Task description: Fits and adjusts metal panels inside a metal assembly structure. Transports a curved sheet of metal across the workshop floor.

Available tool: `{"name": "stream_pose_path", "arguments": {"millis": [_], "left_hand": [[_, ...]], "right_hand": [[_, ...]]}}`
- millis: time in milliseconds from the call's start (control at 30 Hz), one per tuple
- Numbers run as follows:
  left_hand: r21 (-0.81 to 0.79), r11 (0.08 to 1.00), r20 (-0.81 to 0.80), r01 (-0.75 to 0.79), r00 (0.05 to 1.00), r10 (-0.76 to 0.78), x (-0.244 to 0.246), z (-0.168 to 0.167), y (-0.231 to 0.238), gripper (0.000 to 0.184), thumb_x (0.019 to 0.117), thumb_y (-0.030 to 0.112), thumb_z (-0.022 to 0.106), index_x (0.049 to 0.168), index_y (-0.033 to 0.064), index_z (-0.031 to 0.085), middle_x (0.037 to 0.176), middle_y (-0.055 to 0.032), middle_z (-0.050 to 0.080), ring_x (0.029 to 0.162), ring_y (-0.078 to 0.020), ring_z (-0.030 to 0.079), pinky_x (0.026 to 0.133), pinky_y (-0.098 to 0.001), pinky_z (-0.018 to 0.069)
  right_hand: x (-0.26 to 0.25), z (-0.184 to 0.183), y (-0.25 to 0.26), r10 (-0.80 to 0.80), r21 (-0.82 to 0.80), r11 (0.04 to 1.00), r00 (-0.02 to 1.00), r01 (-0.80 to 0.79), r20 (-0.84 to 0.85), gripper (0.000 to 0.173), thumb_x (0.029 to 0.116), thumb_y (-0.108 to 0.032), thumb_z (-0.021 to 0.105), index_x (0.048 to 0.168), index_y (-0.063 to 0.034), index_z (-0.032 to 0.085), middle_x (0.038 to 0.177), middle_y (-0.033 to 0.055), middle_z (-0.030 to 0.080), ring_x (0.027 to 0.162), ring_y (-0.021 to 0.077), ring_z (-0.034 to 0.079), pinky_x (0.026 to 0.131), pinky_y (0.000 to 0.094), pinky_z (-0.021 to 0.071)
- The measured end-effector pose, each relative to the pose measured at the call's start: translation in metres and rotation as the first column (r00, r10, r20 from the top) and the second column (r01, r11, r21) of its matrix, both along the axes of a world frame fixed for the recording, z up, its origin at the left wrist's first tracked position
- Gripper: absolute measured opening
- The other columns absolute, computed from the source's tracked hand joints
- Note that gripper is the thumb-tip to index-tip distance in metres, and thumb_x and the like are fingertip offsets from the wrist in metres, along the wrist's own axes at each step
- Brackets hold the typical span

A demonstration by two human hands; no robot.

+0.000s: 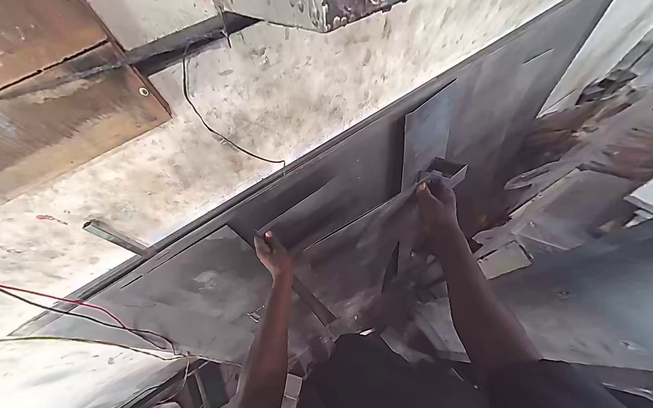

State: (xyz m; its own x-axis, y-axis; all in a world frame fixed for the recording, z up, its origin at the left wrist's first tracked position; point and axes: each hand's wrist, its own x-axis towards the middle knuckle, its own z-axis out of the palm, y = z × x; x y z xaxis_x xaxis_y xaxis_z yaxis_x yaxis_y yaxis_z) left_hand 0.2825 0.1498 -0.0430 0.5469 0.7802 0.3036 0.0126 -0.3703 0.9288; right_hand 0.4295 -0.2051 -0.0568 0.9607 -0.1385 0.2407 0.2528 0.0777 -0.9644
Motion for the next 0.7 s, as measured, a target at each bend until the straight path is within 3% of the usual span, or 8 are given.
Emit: {"name": "stream_pose_path", "arguments": {"millis": [67,167,233,333,467,533,600,700], "left_hand": [[-0.017,0.998,0.036,-0.062,0.997,0.063,-0.009,0.012,0.006,0.023,0.1072,0.012,0.05,0.118,-0.0045,0.061,0.098,-0.0125,0.065,0.089,-0.0143,0.063,0.083,-0.0316,0.0537],[-0.016,0.995,0.158,-0.097,0.983,0.098,-0.029,0.039,0.015,0.015,0.1063,0.013,0.053,0.111,0.0021,0.062,0.086,-0.0034,0.059,0.069,-0.0079,0.057,0.063,-0.0264,0.0511],[-0.041,0.991,0.266,-0.126,0.955,0.133,-0.052,0.066,0.025,0.01,0.1054,0.011,0.053,0.099,0.0077,0.059,0.075,0.0026,0.053,0.061,-0.005,0.052,0.056,-0.0232,0.0466],[-0.049,0.976,0.408,-0.211,0.888,0.212,-0.103,0.111,0.045,0.015,0.1058,0.008,0.05,0.093,0.0102,0.057,0.074,0.0071,0.055,0.066,-0.0023,0.057,0.063,-0.0218,0.0522],[-0.016,0.932,0.523,-0.362,0.792,0.317,-0.178,0.177,0.053,0.014,0.1078,0.009,0.048,0.103,0.0065,0.06,0.085,0.0051,0.064,0.081,-0.005,0.066,0.077,-0.0269,0.0593],[-0.001,0.89,0.571,-0.455,0.731,0.374,-0.215,0.209,0.06,0.013,0.1079,0.012,0.05,0.106,0.0064,0.061,0.09,0.0017,0.067,0.087,-0.0101,0.068,0.083,-0.033,0.0596],[0.046,0.838,0.601,-0.544,0.685,0.412,-0.258,0.234,0.072,0.016,0.1091,0.016,0.049,0.109,0.0053,0.061,0.095,-0.0024,0.067,0.092,-0.015,0.068,0.086,-0.0377,0.0593],[0.137,0.689,0.601,-0.711,0.613,0.513,-0.317,0.273,0.064,0.018,0.1102,0.02,0.047,0.103,0.0088,0.059,0.09,0.0016,0.064,0.086,-0.0108,0.067,0.082,-0.0316,0.0576]], "right_hand": [[0.007,0.005,0.006,0.001,0.003,1.0,1.0,-0.001,-0.015,0.021,0.099,-0.019,0.065,0.116,-0.0082,0.061,0.101,-0.0002,0.065,0.091,0.0063,0.064,0.084,0.0305,0.057],[0.018,0.01,0.014,0.009,-0.017,1.0,0.997,-0.01,-0.078,0.025,0.0988,-0.02,0.066,0.12,-0.0072,0.062,0.104,0.0012,0.065,0.093,0.0075,0.063,0.085,0.0319,0.056],[0.024,0.013,0.02,0.068,-0.008,0.998,0.995,-0.068,-0.073,0.022,0.0993,-0.021,0.065,0.119,-0.0115,0.06,0.101,-0.0035,0.063,0.09,0.0048,0.063,0.083,0.03,0.0565],[0.035,0.011,0.029,0.137,-0.001,0.991,0.987,-0.137,-0.088,0.022,0.0995,-0.03,0.065,0.118,-0.0204,0.057,0.096,-0.0096,0.059,0.077,-0.0007,0.058,0.067,0.0216,0.0526],[0.052,0.002,0.041,0.191,0.003,0.982,0.978,-0.191,-0.08,0.025,0.098,-0.035,0.068,0.118,-0.0244,0.058,0.098,-0.0124,0.061,0.08,-0.0025,0.059,0.069,0.02,0.0527],[0.057,0.008,0.055,0.19,-0.075,0.977,0.975,-0.2,-0.116,0.038,0.0972,-0.042,0.068,0.128,-0.0224,0.058,0.109,-0.0084,0.062,0.091,0.0003,0.061,0.08,0.0259,0.0546],[0.072,0.008,0.074,0.129,-0.196,0.969,0.985,-0.149,-0.113,0.05,0.0971,-0.045,0.067,0.133,-0.0115,0.058,0.121,0.0032,0.063,0.104,0.0086,0.061,0.093,0.0353,0.0527],[0.086,0.0,0.092,0.042,-0.387,0.921,0.999,-0.051,-0.032,0.068,0.0969,-0.043,0.067,0.143,0.0032,0.047,0.141,0.0236,0.054,0.128,0.0264,0.055,0.109,0.0424,0.0454]]}}
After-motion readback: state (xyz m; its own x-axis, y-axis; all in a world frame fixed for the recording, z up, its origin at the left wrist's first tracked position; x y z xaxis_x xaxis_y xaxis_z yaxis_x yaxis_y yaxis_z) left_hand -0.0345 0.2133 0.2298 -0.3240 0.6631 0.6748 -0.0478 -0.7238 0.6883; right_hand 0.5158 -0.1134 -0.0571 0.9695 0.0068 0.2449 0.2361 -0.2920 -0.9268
